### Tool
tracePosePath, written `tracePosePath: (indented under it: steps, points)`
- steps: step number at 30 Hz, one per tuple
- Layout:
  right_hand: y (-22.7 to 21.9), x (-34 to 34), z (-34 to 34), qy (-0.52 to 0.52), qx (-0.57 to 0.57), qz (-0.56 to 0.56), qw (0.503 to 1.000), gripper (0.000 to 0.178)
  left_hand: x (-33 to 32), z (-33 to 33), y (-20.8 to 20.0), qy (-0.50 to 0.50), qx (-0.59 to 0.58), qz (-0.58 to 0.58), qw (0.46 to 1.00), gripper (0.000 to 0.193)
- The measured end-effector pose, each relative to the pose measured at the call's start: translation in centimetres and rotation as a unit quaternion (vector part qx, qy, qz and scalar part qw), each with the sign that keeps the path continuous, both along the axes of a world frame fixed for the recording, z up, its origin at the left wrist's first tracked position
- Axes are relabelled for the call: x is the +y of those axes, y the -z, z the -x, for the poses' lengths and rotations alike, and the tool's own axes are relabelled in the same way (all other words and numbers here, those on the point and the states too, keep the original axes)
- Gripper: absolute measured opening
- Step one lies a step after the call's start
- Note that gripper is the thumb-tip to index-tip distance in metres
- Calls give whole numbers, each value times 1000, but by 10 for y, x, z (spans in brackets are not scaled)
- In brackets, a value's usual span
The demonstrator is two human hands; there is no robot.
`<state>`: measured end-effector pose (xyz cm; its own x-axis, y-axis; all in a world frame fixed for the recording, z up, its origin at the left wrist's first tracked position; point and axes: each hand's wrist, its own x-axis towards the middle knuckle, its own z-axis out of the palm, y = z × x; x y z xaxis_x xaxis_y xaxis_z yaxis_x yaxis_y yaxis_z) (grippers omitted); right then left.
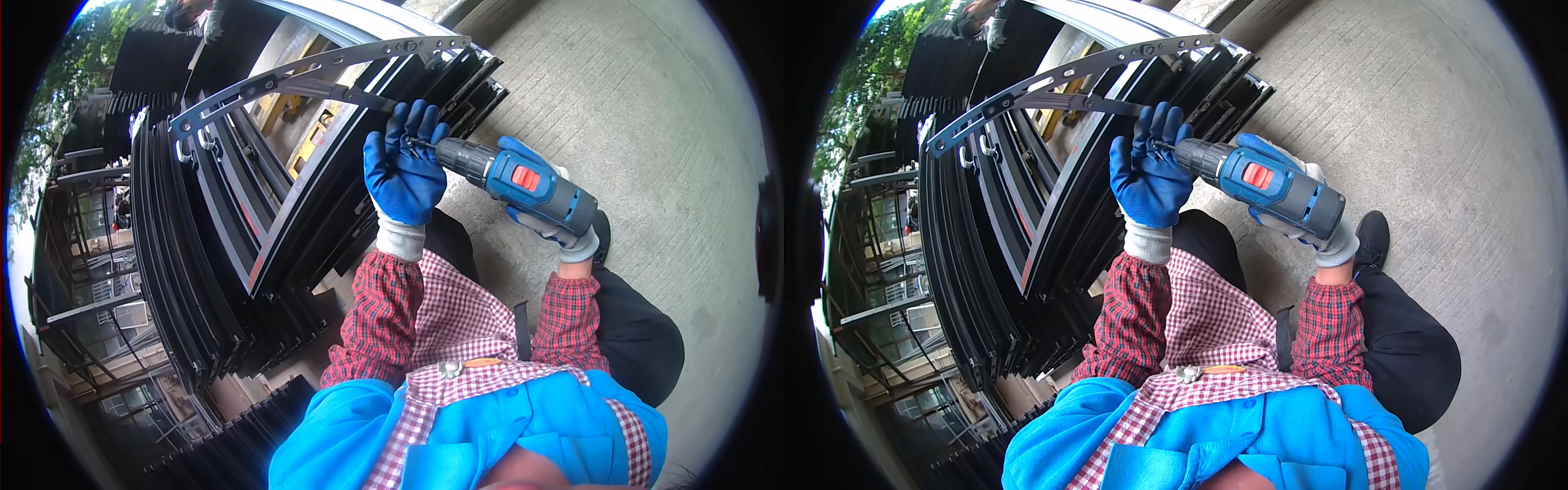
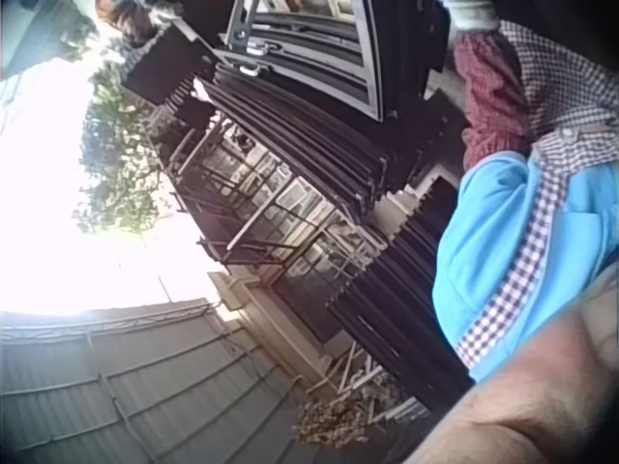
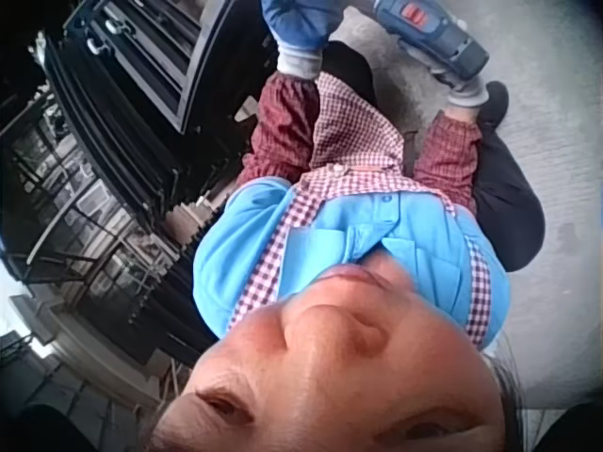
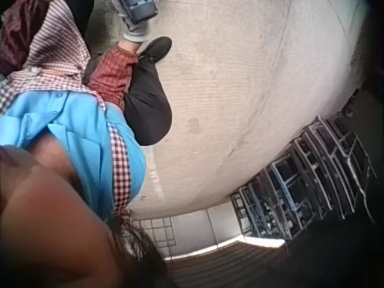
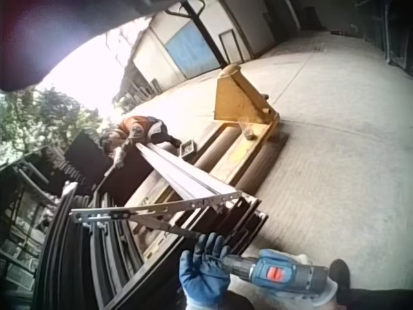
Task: The person puts on gloves, moves window frames into position, and attaches a metal hinge to a window frame by driving screws with a power drill.
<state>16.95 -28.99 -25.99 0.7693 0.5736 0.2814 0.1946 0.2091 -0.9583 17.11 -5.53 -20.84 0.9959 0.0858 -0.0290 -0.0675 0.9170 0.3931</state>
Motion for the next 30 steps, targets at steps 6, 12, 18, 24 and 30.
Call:
tracePosePath:
  steps: [6, 12, 18, 24, 30]
  points:
    - [-16, 13, 5, -24, 319, -298, 899, 77, 0, 5, -5, 26, 21, -10, 999, 43]
    - [-2, 6, 2, -91, 169, -274, 942, 67, -4, 10, -2, 21, 37, -161, 986, 42]
    - [-1, 8, 6, -40, 267, -290, 918, 72, 9, 10, 12, 32, 31, -50, 998, 44]
    - [-11, 9, 7, 4, 279, -242, 929, 83, 19, 7, 17, -13, 30, 51, 998, 43]
    - [-15, 13, 7, 31, 205, -186, 960, 84, 20, 1, 16, -24, 38, 48, 998, 40]
